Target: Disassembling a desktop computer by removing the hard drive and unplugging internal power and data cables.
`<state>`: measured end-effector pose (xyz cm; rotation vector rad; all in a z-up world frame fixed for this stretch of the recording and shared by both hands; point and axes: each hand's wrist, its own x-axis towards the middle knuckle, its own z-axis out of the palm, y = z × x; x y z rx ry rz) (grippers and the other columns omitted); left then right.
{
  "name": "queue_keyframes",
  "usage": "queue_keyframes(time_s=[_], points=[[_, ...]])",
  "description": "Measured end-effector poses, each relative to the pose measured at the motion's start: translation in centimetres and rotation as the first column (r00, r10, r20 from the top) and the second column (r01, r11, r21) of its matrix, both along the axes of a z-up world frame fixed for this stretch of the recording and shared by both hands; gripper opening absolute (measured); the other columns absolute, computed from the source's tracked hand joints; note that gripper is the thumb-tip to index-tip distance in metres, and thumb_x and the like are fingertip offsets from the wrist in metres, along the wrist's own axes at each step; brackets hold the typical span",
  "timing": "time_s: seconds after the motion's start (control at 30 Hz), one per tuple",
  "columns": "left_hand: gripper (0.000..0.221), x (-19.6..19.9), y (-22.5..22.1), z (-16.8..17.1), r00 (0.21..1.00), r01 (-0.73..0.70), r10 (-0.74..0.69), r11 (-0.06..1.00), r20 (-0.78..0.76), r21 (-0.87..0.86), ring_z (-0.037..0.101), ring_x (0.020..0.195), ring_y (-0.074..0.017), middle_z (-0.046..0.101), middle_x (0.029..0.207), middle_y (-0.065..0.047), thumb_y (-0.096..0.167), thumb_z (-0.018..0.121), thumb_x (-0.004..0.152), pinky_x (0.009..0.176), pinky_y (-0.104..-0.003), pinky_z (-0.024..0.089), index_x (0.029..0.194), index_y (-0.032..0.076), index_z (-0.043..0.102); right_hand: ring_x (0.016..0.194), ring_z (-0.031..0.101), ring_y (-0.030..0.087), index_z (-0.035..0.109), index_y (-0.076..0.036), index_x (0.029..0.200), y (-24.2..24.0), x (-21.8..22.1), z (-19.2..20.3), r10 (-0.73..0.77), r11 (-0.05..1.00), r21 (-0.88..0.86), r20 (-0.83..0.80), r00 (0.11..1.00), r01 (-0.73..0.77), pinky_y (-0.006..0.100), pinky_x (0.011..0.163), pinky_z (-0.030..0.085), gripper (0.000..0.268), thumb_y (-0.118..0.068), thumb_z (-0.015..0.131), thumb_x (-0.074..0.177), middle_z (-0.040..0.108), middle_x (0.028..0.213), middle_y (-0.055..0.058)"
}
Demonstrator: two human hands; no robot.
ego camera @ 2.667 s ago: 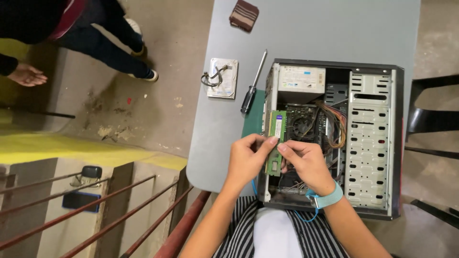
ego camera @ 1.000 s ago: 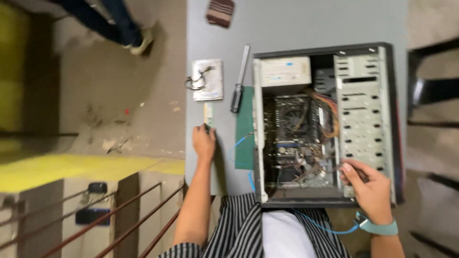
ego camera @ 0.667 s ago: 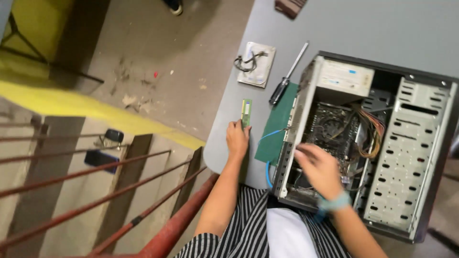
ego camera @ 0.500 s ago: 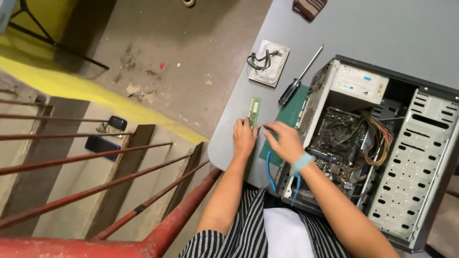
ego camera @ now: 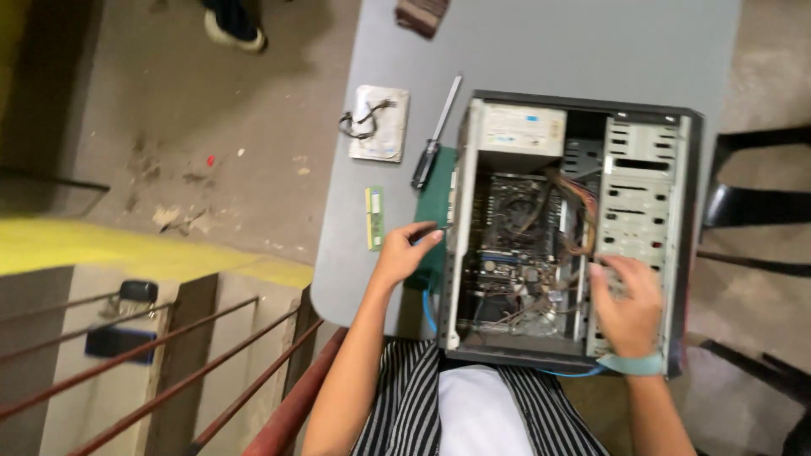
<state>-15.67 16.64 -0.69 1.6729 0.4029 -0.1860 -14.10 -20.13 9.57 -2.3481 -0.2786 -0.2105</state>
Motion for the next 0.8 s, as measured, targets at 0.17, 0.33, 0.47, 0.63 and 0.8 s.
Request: queue_keyframes(time_s=[0.17, 0.33, 0.47, 0.63, 0.8], points=[[0.022, 1.5, -0.4, 0.3, 0.995, 0.098, -0.091, 0.964, -0.037, 0.247, 0.076, 0.097, -0.0324, 0.079, 0.098, -0.015, 0.025, 0.078, 0.091, 0.083, -0.039, 0.059, 0.108, 0.011, 0.082, 0.124, 0.059, 0.049, 0.070, 0.005, 0.134, -7.2, -2.0, -1.5, -0.124, 0.968, -0.195, 0.161, 0.979, 0.155, 0.055, 0.110, 0.044, 0.041, -0.016, 0.079, 0.100, 0.063, 0.131, 0.029], [0.021, 2.4, -0.7, -0.3, 0.991, 0.123, -0.099, 0.948, -0.095, 0.294, 0.077, 0.091, -0.0303, 0.079, 0.093, -0.015, 0.023, 0.082, 0.088, 0.079, -0.037, 0.059, 0.104, 0.009, 0.082, 0.133, 0.054, 0.047, 0.072, -0.006, 0.130, -6.1, -2.7, -3.1, -0.108, 0.944, -0.292, 0.163, 0.981, 0.152, 0.057, 0.118, 0.036, 0.041, -0.025, 0.081, 0.095, 0.064, 0.135, 0.019], [0.027, 2.5, -1.3, 3.4, 0.971, 0.190, -0.095, 0.862, -0.219, 0.469, 0.076, 0.093, -0.0298, 0.080, 0.094, -0.006, 0.036, 0.081, 0.088, 0.087, -0.041, 0.057, 0.106, 0.016, 0.082, 0.147, 0.035, 0.046, 0.070, -0.012, 0.133, -4.1, -3.4, -3.6, -0.188, 0.921, -0.333, 0.068, 0.980, 0.200, 0.061, 0.124, 0.017, 0.043, -0.036, 0.076, 0.098, 0.054, 0.148, 0.014], [0.021, 1.3, -5.4, 11.9, 0.982, -0.090, -0.028, 0.796, 0.185, 0.599, 0.070, 0.094, -0.0360, 0.073, 0.095, -0.013, 0.026, 0.075, 0.096, 0.089, -0.043, 0.053, 0.105, 0.008, 0.079, 0.142, 0.044, 0.041, 0.071, -0.012, 0.128, -3.9, -3.3, -3.2, -0.162, 0.945, -0.266, 0.122, 0.979, 0.190, 0.057, 0.123, 0.023, 0.037, -0.027, 0.078, 0.095, 0.056, 0.144, 0.014], [0.034, 0.3, -13.4, 12.1, 0.973, 0.155, -0.219, 0.854, 0.073, 0.496, 0.073, 0.074, -0.0325, 0.075, 0.071, -0.008, 0.041, 0.068, 0.098, 0.072, -0.040, 0.057, 0.087, 0.013, 0.081, 0.135, 0.049, 0.042, 0.073, -0.007, 0.123, -5.0, -3.0, -3.0, -0.138, 0.973, -0.163, 0.169, 0.976, 0.165, 0.058, 0.119, 0.032, 0.034, -0.018, 0.082, 0.092, 0.057, 0.140, 0.015]])
